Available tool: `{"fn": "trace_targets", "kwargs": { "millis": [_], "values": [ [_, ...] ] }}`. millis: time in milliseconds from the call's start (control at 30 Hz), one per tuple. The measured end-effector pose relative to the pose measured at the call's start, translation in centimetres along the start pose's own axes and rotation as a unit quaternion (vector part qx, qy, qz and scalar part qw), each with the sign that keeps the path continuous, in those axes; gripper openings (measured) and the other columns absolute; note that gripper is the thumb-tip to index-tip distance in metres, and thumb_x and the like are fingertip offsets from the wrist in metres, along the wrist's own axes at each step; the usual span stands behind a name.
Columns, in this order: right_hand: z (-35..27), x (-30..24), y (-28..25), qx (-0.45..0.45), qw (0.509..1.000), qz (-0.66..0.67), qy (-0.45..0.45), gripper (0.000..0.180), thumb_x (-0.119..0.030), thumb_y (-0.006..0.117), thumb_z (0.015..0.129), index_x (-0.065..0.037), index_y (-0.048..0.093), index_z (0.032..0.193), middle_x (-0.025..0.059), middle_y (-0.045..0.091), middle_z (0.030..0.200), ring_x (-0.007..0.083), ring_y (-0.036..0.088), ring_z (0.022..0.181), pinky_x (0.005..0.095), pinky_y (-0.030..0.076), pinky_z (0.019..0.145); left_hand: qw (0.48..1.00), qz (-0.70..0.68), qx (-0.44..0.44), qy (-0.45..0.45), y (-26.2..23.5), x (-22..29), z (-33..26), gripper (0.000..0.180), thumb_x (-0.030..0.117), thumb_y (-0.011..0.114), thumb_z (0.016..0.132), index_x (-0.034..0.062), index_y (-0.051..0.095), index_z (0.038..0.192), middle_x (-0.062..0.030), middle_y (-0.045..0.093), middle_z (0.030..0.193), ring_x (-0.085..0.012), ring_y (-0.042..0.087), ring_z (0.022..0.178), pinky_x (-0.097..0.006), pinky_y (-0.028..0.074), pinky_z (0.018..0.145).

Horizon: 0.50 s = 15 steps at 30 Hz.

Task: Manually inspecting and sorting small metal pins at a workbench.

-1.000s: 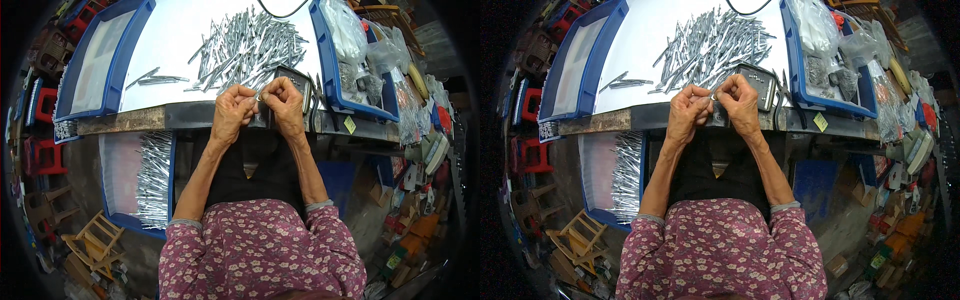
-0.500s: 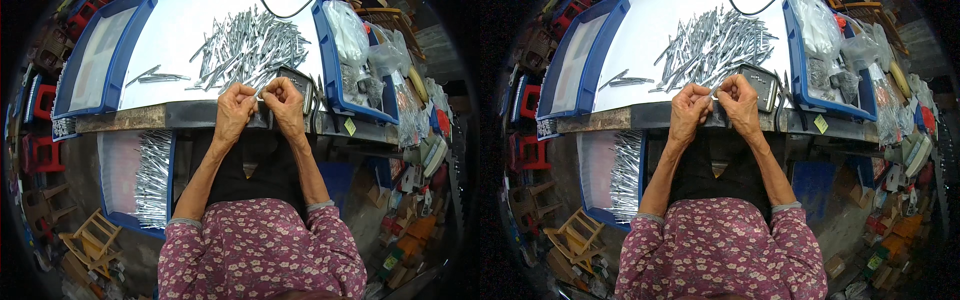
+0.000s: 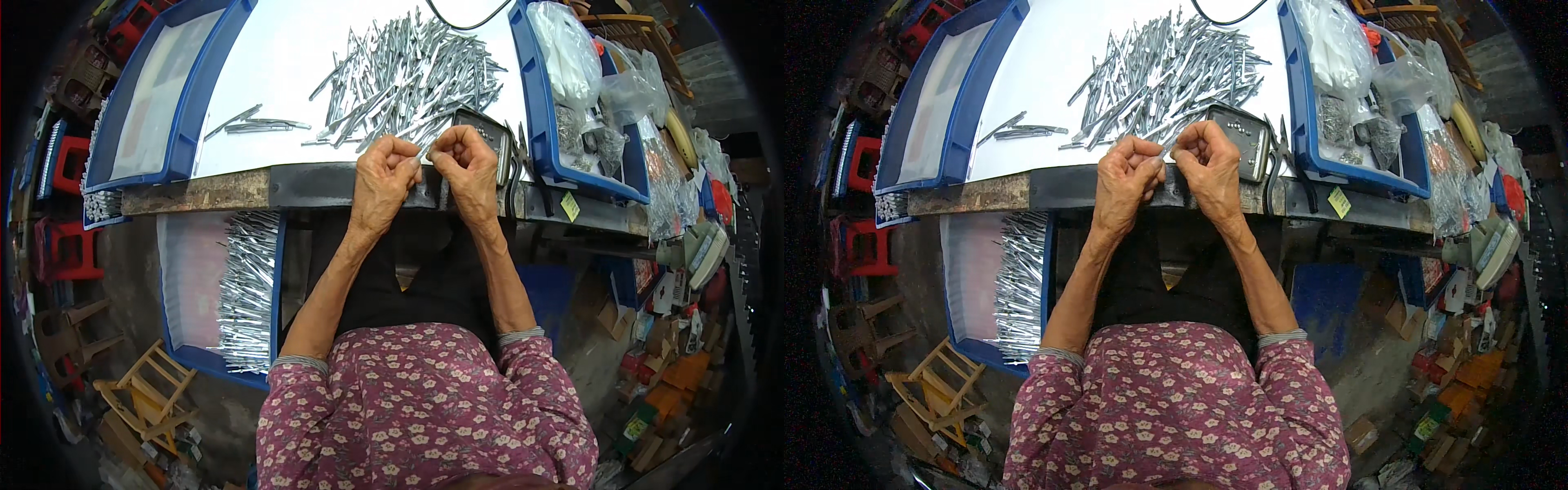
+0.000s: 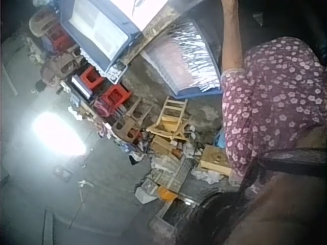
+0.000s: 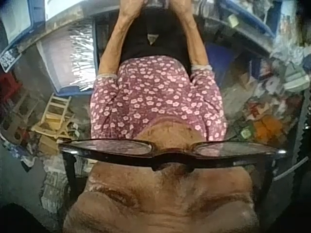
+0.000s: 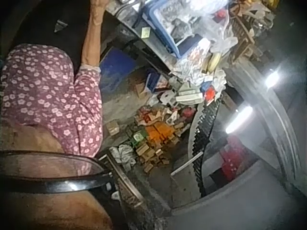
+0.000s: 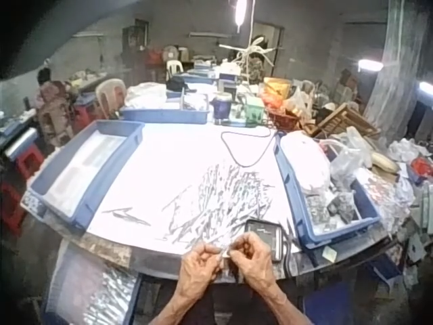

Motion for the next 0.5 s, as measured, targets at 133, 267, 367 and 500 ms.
{"fn": "trace_targets", "kwargs": {
  "millis": [133,267,367,500],
  "values": [
    [-0.06,-0.09,0.33,0.009,1.0,0.004,0.002,0.01,0.002,0.056,0.075,-0.001,0.05,0.083,0.0007,0.054,0.074,0.0033,0.049,0.063,0.0162,0.039,0.056,0.999,0.0,0.016,0.034,0.08,0.31,-0.04,0.005,0.0,0.051,0.08,-0.0032,0.051,0.084,-0.0017,0.053,0.063,-0.0028,0.043,0.051,-0.017,0.033,0.043],
    [-0.03,-0.05,0.48,0.012,0.999,0.032,0.003,0.01,0.004,0.055,0.075,-0.001,0.049,0.081,0.0015,0.054,0.074,0.0036,0.049,0.063,0.0165,0.04,0.056,0.999,0.006,0.024,0.028,-0.16,0.18,-0.08,0.006,-0.001,0.051,0.08,-0.0029,0.051,0.086,-0.0021,0.053,0.063,-0.0024,0.042,0.05,-0.016,0.032,0.042],
    [0.09,0.18,0.54,0.002,0.998,0.056,0.009,0.011,0.004,0.056,0.075,-0.001,0.048,0.081,0.0024,0.054,0.075,0.0042,0.05,0.065,0.017,0.04,0.058,0.997,-0.071,-0.004,-0.019,-0.3,-0.51,0.07,0.007,-0.001,0.051,0.081,-0.0027,0.051,0.088,-0.0024,0.053,0.063,-0.0018,0.041,0.049,-0.015,0.03,0.04],
    [0.11,0.45,0.64,-0.004,0.996,0.085,0.009,0.012,0.005,0.056,0.074,-0.001,0.047,0.081,0.0035,0.054,0.077,0.0051,0.051,0.067,0.0176,0.041,0.061,0.993,-0.109,-0.034,-0.017,-0.19,-0.61,0.16,0.011,0.004,0.053,0.083,-0.002,0.049,0.092,-0.0041,0.054,0.065,-0.0014,0.038,0.046,-0.014,0.027,0.038]
  ]
}}
Point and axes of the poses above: each hand's wrist, its own z-axis towards the middle knuckle, its own y-axis out of the palm, x = y × z, the point moved 7 cm from there along z, towards the middle knuckle
